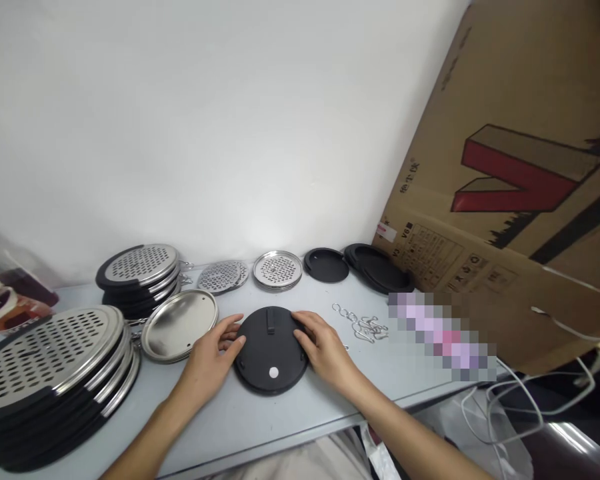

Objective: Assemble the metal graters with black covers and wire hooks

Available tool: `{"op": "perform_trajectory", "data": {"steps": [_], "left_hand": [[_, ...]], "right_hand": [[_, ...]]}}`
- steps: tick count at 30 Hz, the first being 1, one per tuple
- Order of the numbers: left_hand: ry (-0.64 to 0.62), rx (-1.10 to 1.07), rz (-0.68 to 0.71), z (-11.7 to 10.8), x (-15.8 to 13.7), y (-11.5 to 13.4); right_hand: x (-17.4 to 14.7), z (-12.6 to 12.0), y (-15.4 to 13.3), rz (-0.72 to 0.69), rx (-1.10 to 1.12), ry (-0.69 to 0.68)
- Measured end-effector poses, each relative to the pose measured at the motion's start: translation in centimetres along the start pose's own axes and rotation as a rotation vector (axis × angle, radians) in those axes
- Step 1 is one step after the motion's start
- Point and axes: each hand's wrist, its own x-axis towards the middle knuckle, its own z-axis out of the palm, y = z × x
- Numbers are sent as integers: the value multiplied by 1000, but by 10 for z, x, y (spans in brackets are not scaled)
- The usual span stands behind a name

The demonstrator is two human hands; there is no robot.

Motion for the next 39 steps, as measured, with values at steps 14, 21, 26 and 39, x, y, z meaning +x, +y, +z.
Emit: {"op": "perform_trajectory", "data": {"steps": [14, 21, 26, 39], "left_hand": [[50, 263, 144, -1, -4, 8], [37, 307, 169, -1, -6, 6], [94, 360, 296, -7, -4, 18], [-63, 61, 479, 8, 39, 90]], "right_hand": [[-25, -91, -6, 185, -499, -137], [-17, -74, -2, 280, -533, -180], [2, -78, 5, 226, -119, -92], [77, -43, -25, -46, 409, -296]]}}
